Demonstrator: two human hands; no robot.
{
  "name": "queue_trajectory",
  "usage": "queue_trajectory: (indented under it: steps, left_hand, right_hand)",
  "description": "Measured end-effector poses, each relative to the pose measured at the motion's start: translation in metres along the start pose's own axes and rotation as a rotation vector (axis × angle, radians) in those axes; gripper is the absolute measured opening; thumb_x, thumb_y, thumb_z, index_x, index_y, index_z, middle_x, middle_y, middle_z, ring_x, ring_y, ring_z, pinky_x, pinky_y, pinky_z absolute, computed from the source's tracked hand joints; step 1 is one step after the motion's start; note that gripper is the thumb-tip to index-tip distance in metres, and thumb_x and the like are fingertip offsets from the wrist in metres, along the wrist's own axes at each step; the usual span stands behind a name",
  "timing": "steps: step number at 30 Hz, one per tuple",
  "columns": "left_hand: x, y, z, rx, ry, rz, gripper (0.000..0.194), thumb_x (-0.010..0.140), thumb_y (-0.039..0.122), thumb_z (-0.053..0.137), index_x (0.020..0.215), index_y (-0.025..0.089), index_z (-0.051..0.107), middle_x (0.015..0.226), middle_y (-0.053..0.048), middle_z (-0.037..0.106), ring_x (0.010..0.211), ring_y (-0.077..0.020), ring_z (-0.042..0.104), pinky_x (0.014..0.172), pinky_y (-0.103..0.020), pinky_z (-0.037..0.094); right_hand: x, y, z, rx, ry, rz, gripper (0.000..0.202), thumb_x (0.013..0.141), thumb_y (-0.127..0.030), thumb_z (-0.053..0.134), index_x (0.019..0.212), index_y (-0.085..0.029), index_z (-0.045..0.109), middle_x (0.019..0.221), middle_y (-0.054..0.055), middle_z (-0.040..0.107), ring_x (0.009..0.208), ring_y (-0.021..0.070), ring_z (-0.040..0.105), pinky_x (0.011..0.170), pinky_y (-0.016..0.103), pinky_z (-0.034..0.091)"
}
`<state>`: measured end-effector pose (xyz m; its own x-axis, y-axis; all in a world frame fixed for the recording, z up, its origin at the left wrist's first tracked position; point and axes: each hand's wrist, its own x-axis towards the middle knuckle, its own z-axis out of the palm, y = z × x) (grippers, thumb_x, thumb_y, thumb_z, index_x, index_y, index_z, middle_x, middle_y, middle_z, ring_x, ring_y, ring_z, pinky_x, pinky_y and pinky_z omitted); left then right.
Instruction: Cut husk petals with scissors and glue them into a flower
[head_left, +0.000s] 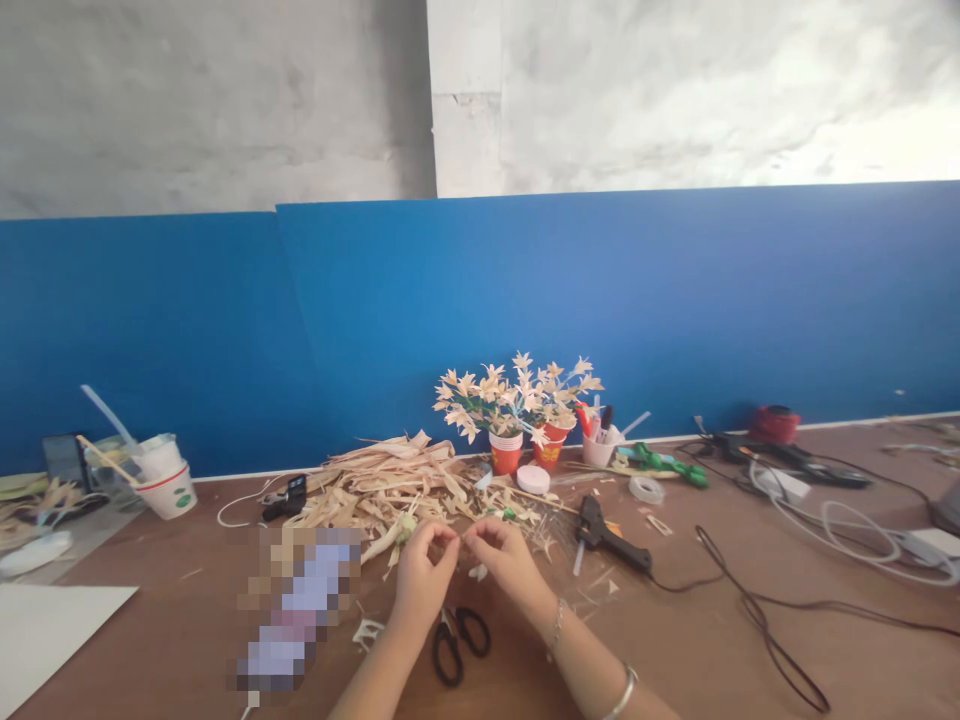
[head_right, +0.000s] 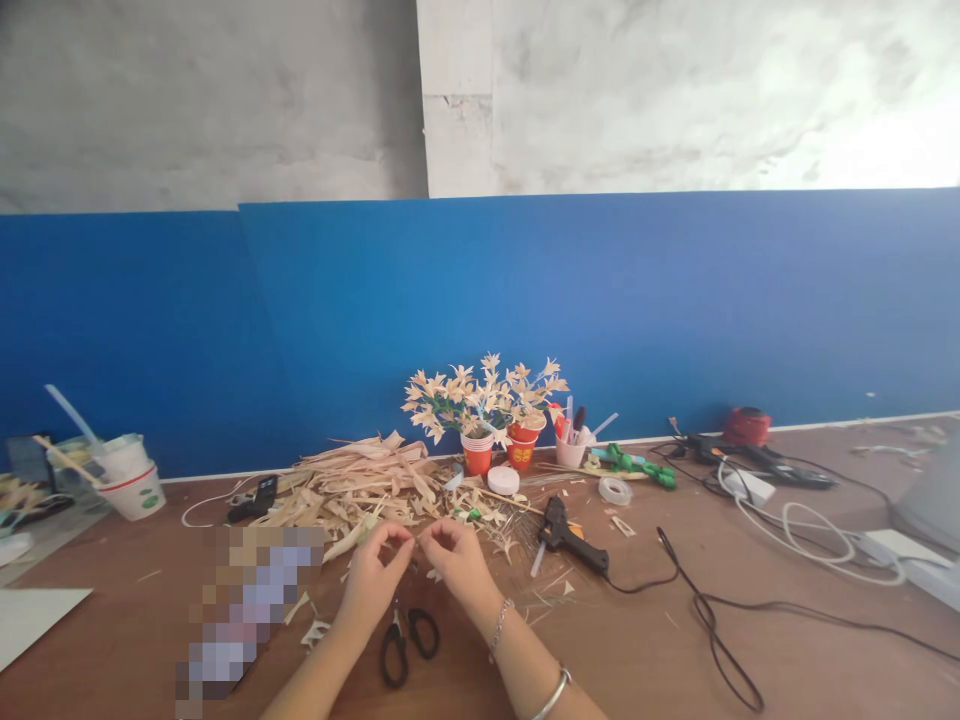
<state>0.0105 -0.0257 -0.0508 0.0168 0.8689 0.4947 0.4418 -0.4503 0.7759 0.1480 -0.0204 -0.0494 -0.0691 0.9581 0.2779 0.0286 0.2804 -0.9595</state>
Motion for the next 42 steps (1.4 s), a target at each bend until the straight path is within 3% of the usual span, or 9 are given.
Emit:
queue_trajectory:
  steps: [10, 19, 22, 28, 35, 42]
  left_hand:
    - [-0.002, 0.001, 0.001, 0.142, 0.038, 0.117, 0.017, 0.079, 0.024, 0.052, 0.074, 0.019, 0.067, 0.074, -0.004, 0.061, 0.069, -0.0183, 0.059, 0.058, -0.028, 0.047]
    - [-0.005, 0.008, -0.001, 0.324, 0.079, 0.216, 0.013, 0.076, 0.017, 0.052, 0.073, 0.021, 0.065, 0.077, -0.004, 0.059, 0.077, -0.0199, 0.057, 0.069, -0.031, 0.046]
    - [-0.003, 0.007, 0.000, 0.224, 0.066, 0.173, 0.011, 0.073, 0.015, 0.052, 0.069, 0.020, 0.061, 0.077, -0.004, 0.058, 0.077, -0.0195, 0.056, 0.070, -0.031, 0.046]
    - [0.002, -0.004, 0.002, -0.072, 0.021, -0.046, 0.012, 0.074, 0.021, 0.050, 0.066, 0.018, 0.058, 0.075, -0.003, 0.059, 0.070, -0.0175, 0.057, 0.059, -0.027, 0.047]
    - [-0.001, -0.001, 0.002, 0.066, 0.018, 0.068, 0.016, 0.076, 0.026, 0.054, 0.077, 0.019, 0.068, 0.081, -0.006, 0.060, 0.078, -0.0210, 0.058, 0.068, -0.033, 0.049]
    - [-0.002, 0.001, 0.001, 0.084, 0.009, 0.068, 0.013, 0.076, 0.023, 0.052, 0.071, 0.019, 0.063, 0.078, -0.005, 0.060, 0.074, -0.0196, 0.057, 0.068, -0.032, 0.047]
  right_hand:
    - [-0.005, -0.004, 0.002, -0.237, 0.078, -0.149, 0.019, 0.074, -0.027, 0.052, 0.065, -0.015, 0.063, 0.060, 0.002, 0.062, 0.059, 0.0143, 0.056, 0.055, 0.023, 0.044]
    - [-0.009, -0.007, 0.003, -0.481, 0.088, -0.234, 0.016, 0.075, -0.020, 0.049, 0.066, -0.015, 0.062, 0.062, 0.003, 0.061, 0.059, 0.0139, 0.055, 0.057, 0.023, 0.041]
    - [-0.008, -0.006, 0.002, -0.492, 0.103, -0.237, 0.014, 0.073, -0.018, 0.049, 0.066, -0.015, 0.060, 0.062, 0.002, 0.060, 0.059, 0.0137, 0.055, 0.057, 0.022, 0.042]
    - [-0.005, -0.003, -0.001, -0.361, 0.093, -0.181, 0.013, 0.074, -0.019, 0.047, 0.068, -0.016, 0.058, 0.063, 0.002, 0.060, 0.059, 0.0136, 0.055, 0.057, 0.023, 0.044]
    - [-0.007, -0.005, 0.001, -0.311, 0.065, -0.156, 0.014, 0.075, -0.021, 0.049, 0.068, -0.016, 0.060, 0.062, 0.001, 0.061, 0.059, 0.0139, 0.056, 0.055, 0.022, 0.044]
    - [-0.009, -0.009, 0.002, -0.401, 0.038, -0.188, 0.013, 0.074, -0.017, 0.048, 0.067, -0.016, 0.060, 0.062, 0.001, 0.060, 0.058, 0.0131, 0.055, 0.056, 0.022, 0.043]
